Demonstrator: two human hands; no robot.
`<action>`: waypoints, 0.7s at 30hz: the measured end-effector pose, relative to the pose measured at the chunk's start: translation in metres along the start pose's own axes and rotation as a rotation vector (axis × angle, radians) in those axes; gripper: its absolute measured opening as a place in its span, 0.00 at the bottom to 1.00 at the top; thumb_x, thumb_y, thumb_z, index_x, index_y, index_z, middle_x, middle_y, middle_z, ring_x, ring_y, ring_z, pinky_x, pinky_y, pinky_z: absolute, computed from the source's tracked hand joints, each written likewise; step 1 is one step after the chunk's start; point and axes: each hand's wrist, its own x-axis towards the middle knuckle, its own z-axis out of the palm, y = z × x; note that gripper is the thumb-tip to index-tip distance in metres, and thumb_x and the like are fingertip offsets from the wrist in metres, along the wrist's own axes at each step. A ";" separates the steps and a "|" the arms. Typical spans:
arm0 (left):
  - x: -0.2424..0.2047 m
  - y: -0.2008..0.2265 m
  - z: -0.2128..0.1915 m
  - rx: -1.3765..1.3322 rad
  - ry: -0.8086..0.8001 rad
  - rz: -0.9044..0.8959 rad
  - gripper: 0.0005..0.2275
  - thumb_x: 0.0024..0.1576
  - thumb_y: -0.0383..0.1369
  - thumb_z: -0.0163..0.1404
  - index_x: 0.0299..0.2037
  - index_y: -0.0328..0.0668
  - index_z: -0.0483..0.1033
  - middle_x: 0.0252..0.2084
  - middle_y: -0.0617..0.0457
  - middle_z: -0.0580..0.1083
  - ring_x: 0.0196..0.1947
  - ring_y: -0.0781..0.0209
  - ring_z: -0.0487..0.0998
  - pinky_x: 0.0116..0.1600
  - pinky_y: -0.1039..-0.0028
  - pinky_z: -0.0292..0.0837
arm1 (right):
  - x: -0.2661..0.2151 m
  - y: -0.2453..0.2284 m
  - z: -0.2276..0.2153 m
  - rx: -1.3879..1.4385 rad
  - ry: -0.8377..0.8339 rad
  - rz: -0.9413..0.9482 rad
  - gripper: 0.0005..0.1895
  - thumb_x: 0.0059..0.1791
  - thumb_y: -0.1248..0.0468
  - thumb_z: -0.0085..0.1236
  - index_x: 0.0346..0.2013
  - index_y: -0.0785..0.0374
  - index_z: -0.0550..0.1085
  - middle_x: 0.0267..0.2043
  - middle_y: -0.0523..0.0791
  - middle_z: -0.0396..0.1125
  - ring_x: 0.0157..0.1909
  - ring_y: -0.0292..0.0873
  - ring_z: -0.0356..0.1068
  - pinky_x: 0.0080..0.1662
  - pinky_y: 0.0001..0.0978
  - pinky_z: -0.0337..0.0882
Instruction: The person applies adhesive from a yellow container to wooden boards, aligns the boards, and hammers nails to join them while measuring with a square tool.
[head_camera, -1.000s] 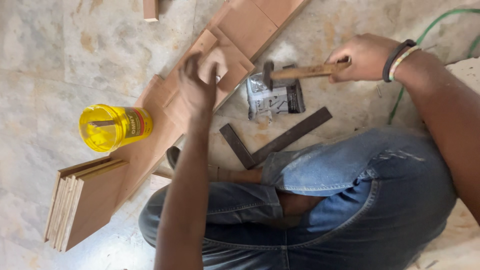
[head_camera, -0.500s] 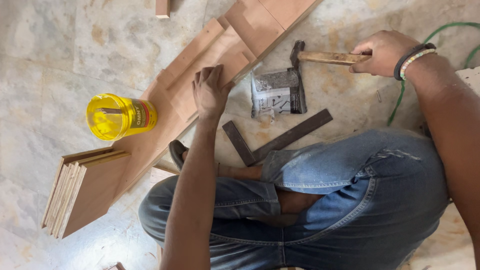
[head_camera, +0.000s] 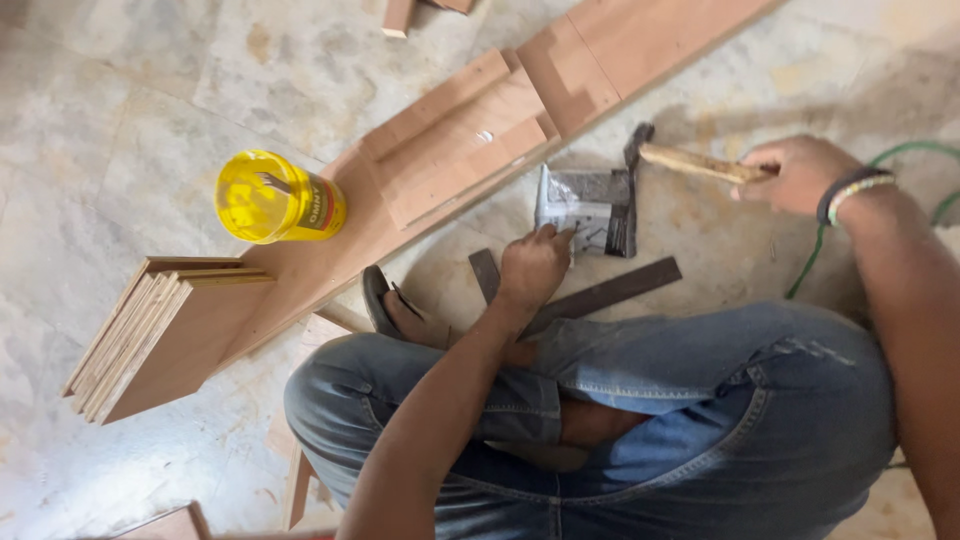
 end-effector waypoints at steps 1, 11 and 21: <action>0.002 -0.003 0.001 0.032 0.003 0.007 0.08 0.56 0.30 0.53 0.44 0.46 0.82 0.36 0.50 0.77 0.37 0.53 0.81 0.40 0.62 0.77 | 0.000 0.001 -0.002 0.031 -0.003 0.019 0.24 0.47 0.48 0.65 0.55 0.53 0.80 0.41 0.50 0.78 0.38 0.48 0.76 0.44 0.46 0.75; 0.000 -0.016 0.012 0.126 -0.174 -0.009 0.06 0.54 0.33 0.52 0.35 0.44 0.82 0.47 0.47 0.77 0.46 0.50 0.80 0.47 0.59 0.77 | -0.024 -0.013 -0.007 0.181 -0.072 0.135 0.22 0.46 0.52 0.65 0.53 0.57 0.81 0.33 0.52 0.75 0.32 0.46 0.73 0.39 0.44 0.73; 0.022 -0.035 -0.002 -0.382 -0.024 -0.387 0.16 0.60 0.41 0.44 0.35 0.36 0.79 0.37 0.35 0.78 0.39 0.38 0.80 0.49 0.52 0.74 | -0.040 -0.075 -0.012 0.352 -0.123 0.254 0.19 0.54 0.54 0.51 0.49 0.67 0.77 0.28 0.44 0.64 0.26 0.42 0.61 0.30 0.39 0.65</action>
